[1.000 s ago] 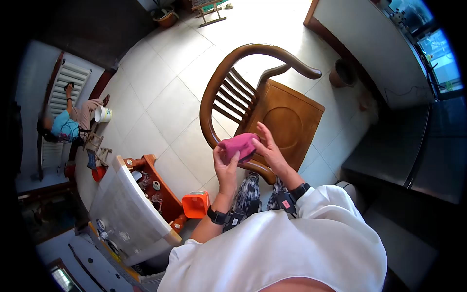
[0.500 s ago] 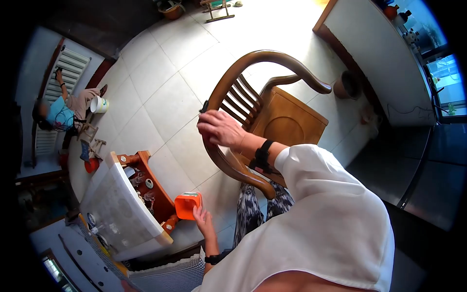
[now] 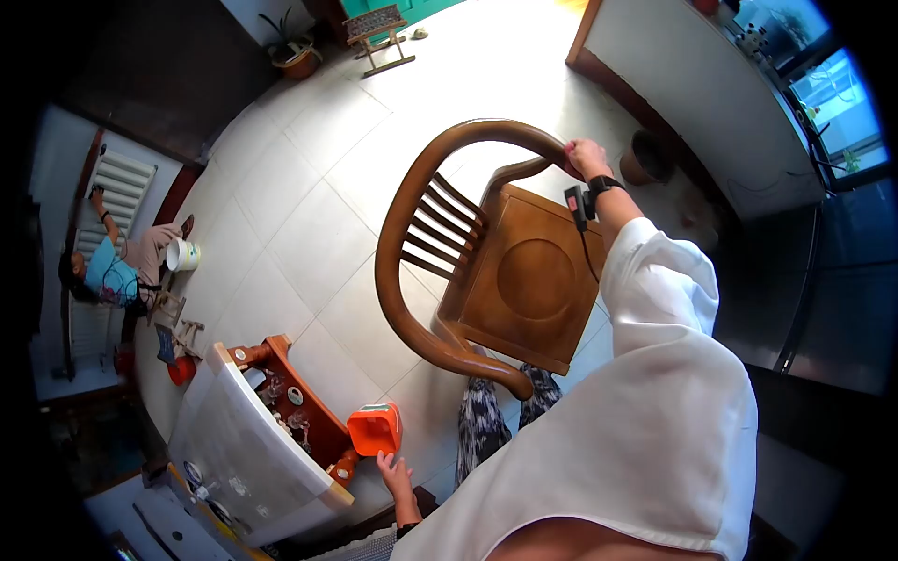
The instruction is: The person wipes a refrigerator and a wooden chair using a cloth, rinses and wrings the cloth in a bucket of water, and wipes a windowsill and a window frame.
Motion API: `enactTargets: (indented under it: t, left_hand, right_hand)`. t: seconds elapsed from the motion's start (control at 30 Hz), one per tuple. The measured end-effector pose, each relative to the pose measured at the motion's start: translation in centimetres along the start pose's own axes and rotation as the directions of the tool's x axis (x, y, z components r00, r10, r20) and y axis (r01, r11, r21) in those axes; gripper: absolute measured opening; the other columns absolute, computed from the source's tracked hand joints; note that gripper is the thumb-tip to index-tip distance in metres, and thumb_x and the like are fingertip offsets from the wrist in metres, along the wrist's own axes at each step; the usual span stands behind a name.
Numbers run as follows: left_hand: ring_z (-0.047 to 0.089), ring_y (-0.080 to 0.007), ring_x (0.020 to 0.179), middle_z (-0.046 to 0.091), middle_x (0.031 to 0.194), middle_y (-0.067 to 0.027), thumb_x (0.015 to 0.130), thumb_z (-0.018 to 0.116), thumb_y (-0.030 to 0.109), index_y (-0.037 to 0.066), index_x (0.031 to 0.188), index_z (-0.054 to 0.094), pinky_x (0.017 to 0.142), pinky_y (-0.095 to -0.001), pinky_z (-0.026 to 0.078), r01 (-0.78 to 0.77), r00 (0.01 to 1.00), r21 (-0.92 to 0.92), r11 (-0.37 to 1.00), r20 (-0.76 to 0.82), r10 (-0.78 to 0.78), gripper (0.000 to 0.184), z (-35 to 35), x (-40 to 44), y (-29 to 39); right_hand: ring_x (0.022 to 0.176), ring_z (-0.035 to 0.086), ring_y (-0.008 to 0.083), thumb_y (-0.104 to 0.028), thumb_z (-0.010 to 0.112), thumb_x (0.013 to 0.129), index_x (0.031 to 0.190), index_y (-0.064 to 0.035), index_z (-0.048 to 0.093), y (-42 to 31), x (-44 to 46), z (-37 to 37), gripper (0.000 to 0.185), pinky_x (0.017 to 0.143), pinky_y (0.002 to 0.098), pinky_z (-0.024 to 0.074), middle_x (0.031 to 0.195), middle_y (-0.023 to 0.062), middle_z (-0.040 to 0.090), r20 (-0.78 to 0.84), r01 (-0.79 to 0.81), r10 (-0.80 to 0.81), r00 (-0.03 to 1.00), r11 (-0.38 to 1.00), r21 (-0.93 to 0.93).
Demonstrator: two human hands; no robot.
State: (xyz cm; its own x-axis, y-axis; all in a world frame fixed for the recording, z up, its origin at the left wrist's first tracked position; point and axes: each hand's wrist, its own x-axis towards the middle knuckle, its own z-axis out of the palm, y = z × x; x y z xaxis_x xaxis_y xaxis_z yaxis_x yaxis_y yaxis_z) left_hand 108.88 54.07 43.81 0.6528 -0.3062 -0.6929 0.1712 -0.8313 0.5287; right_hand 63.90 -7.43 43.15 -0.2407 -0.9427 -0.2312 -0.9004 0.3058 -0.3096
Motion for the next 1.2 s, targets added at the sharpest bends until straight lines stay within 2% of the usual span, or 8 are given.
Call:
enactTargets:
  t: [0.07, 0.13, 0.2, 0.37, 0.47, 0.7, 0.83, 1.2]
  left_hand:
    - [0.057, -0.0232, 0.102, 0.043, 0.133, -0.0134, 0.085, 0.054, 0.007, 0.011, 0.141, 0.024, 0.072, -0.0305, 0.051, -0.037, 0.998, 0.041, 0.998, 0.043, 0.035, 0.064, 0.8, 1.4, 1.2]
    - [0.057, -0.0234, 0.102, 0.044, 0.133, -0.0136, 0.085, 0.054, 0.008, 0.011, 0.141, 0.024, 0.072, -0.0304, 0.051, -0.108, 0.987, 0.027, 0.994, 0.125, 0.104, 0.064, 2.0, 3.0, 2.4]
    - [0.058, -0.0225, 0.099, 0.046, 0.129, -0.0127, 0.088, 0.054, 0.009, 0.009, 0.141, 0.025, 0.071, -0.0291, 0.05, -0.214, 0.959, -0.02, 0.977, 0.187, 0.214, 0.06, 3.1, 3.4, 4.9]
    - [0.059, -0.0192, 0.095, 0.05, 0.123, -0.0131, 0.092, 0.05, 0.008, 0.005, 0.139, 0.027, 0.071, -0.0263, 0.05, -0.487, 0.82, -0.093, 0.868, 0.292, 0.492, 0.053, 6.9, -1.8, 14.4]
    - [0.06, -0.018, 0.094, 0.052, 0.12, -0.0141, 0.093, 0.048, 0.007, 0.004, 0.138, 0.03, 0.071, -0.0249, 0.05, -0.567, 0.742, -0.135, 0.813, 0.346, 0.574, 0.049, 10.7, -6.9, 17.0]
    - [0.061, -0.0171, 0.095, 0.058, 0.115, -0.0142, 0.09, 0.055, 0.005, 0.004, 0.135, 0.037, 0.079, -0.0259, 0.049, -0.486, 0.615, -0.095, 0.869, 0.669, 0.417, 0.048, 28.0, -20.6, 14.0]
    - [0.061, -0.0187, 0.098, 0.059, 0.118, -0.0127, 0.091, 0.058, 0.016, 0.004, 0.128, 0.049, 0.086, -0.0271, 0.047, -0.771, 0.256, 0.005, 0.637, 0.918, 0.303, 0.041, 39.8, -26.3, 9.5]
    - [0.063, -0.0155, 0.086, 0.06, 0.104, -0.0057, 0.08, 0.072, 0.019, 0.008, 0.116, 0.051, 0.061, -0.0263, 0.056, -0.601, 0.433, 0.031, 0.799, 0.853, 0.293, 0.043, 54.3, -32.1, 6.0]
  right_hand:
    - [0.075, 0.067, 0.0257, -0.019, 0.051, 0.082, 0.096, -0.0198, 0.07, 5.8, -3.7, -1.8, 0.023, 0.066, 0.0342, 0.0533, 0.084, 0.0109, 0.069, -0.054, -0.029, 0.017, 0.998, 0.972, -0.235]
    - [0.077, 0.067, 0.0224, -0.013, 0.05, 0.079, 0.088, -0.0116, 0.072, 9.1, -8.8, -5.9, 0.024, 0.067, 0.0322, 0.0532, 0.085, 0.0125, 0.069, 0.478, -0.108, 0.271, 0.835, 0.934, -0.342]
    - [0.072, 0.066, 0.0213, -0.017, 0.056, 0.076, 0.085, -0.0097, 0.072, 17.2, -14.1, -4.7, 0.02, 0.065, 0.0322, 0.0523, 0.08, 0.0082, 0.069, 0.5, -0.17, 0.308, 0.809, 0.938, -0.302]
    - [0.059, 0.059, 0.0168, -0.007, 0.055, 0.075, 0.073, -0.0048, 0.066, 27.9, -30.1, -1.9, 0.011, 0.055, 0.0264, 0.047, 0.067, 0.0046, 0.061, 0.687, -0.703, 0.32, 0.652, 0.594, 0.391]
    - [0.049, 0.05, 0.0145, -0.016, 0.059, 0.074, 0.074, -0.0096, 0.06, 35.0, -36.9, 3.8, 0.006, 0.045, 0.0272, 0.0418, 0.063, 0.0019, 0.052, 0.761, -0.814, 0.35, 0.546, 0.437, 0.383]
    - [0.082, 0.057, 0.014, -0.033, 0.063, 0.075, 0.11, -0.0154, 0.053, 38.2, -40.5, 5.4, 0.041, 0.067, 0.0317, 0.0484, 0.094, 0.0011, 0.057, 0.748, -0.819, 0.34, 0.569, 0.16, 0.551]
    - [0.089, 0.059, 0.0158, -0.03, 0.067, 0.077, 0.123, -0.0122, 0.047, 38.7, -39.1, 1.3, 0.054, 0.069, 0.0309, 0.0507, 0.107, 0.0046, 0.058, 0.649, -0.682, 0.281, 0.707, 0.027, 0.731]
    - [0.101, 0.055, 0.0104, -0.033, 0.057, 0.09, 0.13, -0.0121, 0.047, 39.0, -34.3, -6.4, 0.047, 0.082, 0.0261, 0.046, 0.114, 0.0026, 0.057, 0.55, -0.543, 0.07, 0.832, -0.1, 0.834]
